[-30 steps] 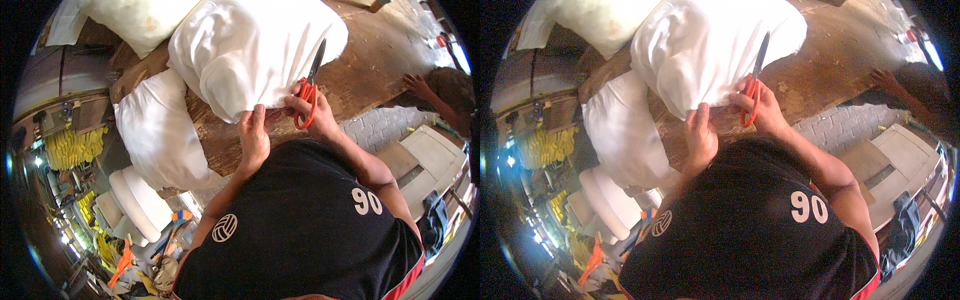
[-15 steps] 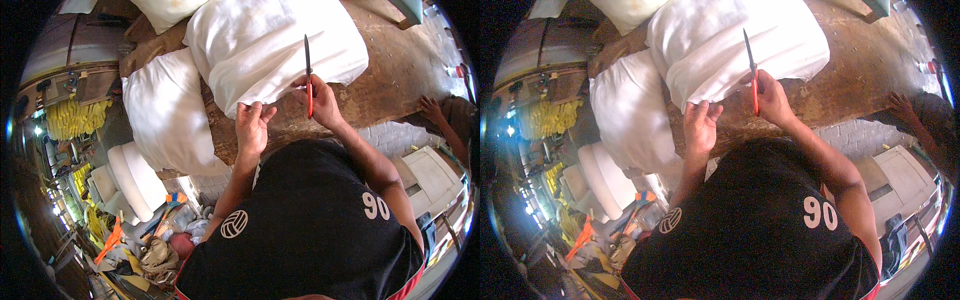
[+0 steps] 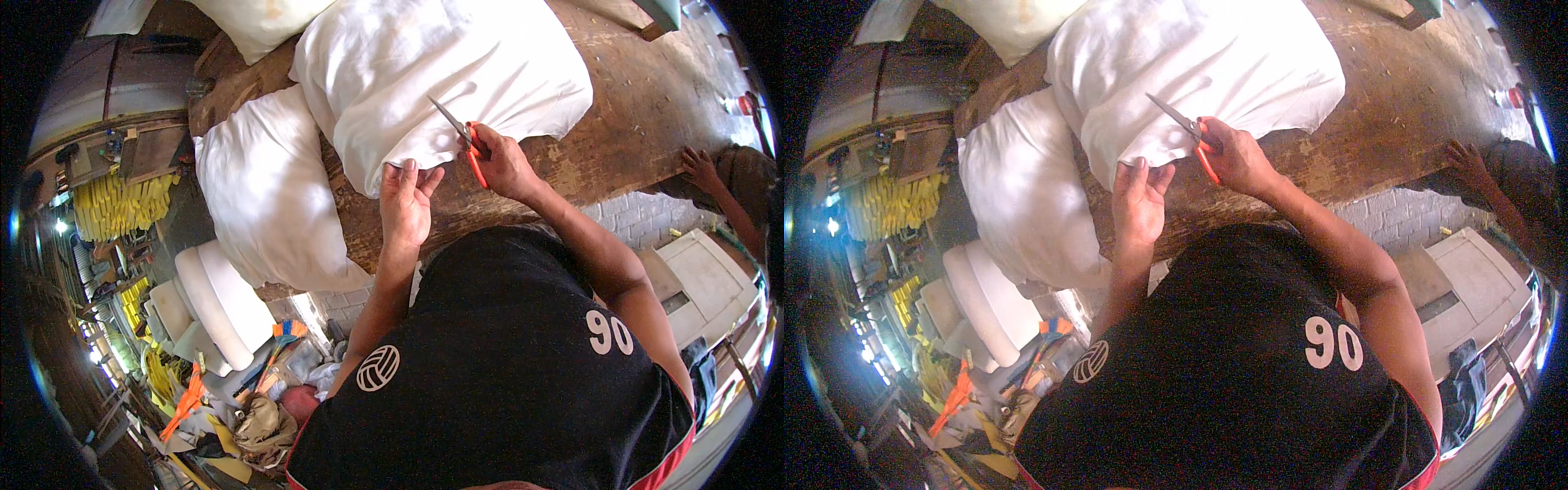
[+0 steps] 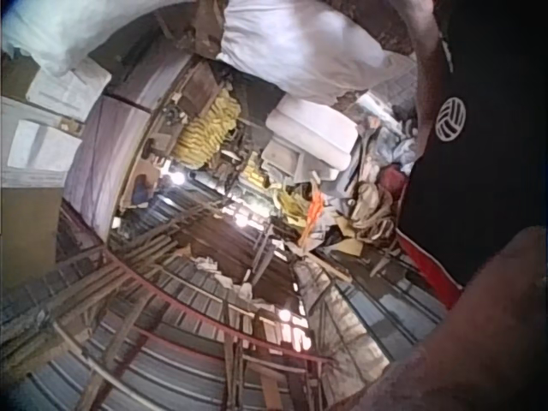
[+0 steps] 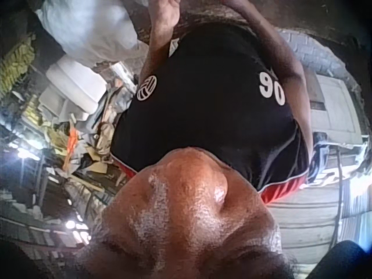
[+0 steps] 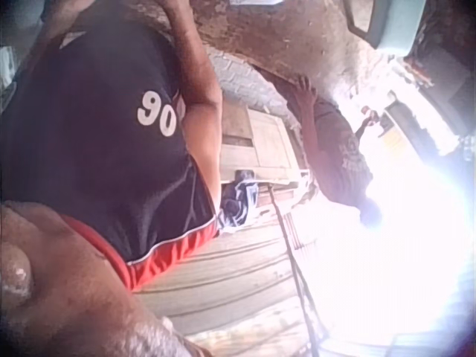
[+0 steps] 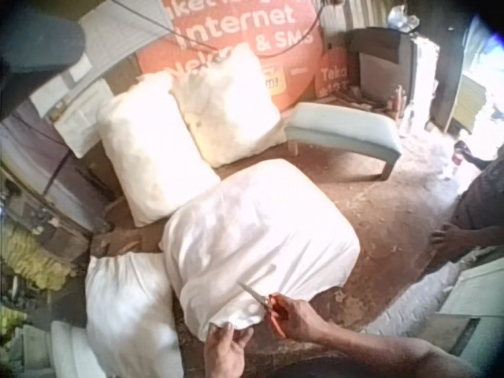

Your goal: The person picks up a white fabric bundle from a sofa, carries it to a workbench, and uses red-handled scissors to cut the fabric. The person handles the bundle and scissors throughout the process.

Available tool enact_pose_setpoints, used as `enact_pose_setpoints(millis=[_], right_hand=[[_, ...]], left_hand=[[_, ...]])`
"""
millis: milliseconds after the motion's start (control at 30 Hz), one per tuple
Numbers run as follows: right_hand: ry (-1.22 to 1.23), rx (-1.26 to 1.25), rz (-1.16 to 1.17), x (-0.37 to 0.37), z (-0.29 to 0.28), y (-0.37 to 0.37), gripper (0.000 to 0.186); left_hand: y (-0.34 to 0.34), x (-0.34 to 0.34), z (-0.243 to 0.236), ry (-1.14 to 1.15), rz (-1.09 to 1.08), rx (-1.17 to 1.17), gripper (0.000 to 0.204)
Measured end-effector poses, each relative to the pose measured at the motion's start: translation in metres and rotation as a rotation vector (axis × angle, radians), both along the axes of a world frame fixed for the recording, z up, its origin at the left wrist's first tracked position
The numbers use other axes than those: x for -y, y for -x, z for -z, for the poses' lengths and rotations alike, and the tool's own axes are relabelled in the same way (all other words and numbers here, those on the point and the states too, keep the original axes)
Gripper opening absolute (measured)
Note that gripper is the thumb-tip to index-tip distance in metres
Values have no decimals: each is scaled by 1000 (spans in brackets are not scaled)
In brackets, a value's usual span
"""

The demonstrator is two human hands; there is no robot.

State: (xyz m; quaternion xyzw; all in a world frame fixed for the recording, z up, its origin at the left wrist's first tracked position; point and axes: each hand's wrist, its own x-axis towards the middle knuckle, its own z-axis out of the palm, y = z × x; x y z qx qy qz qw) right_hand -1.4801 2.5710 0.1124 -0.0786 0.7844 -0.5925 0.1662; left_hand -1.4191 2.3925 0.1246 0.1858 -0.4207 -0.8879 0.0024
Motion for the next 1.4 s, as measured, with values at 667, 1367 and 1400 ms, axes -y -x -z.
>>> enact_pose_setpoints(millis=[667, 1367, 1400], right_hand=[[195, 309, -12, -23, -14, -22, 34], [752, 863, -281, -35, -52, -56, 74], [748, 869, -279, -34, -52, -56, 74]], left_hand=[[-10, 12, -8, -101, -110, 50, 13], [39, -14, -35, -164, -105, 2, 15], [39, -14, -35, -162, -113, 5, 15]])
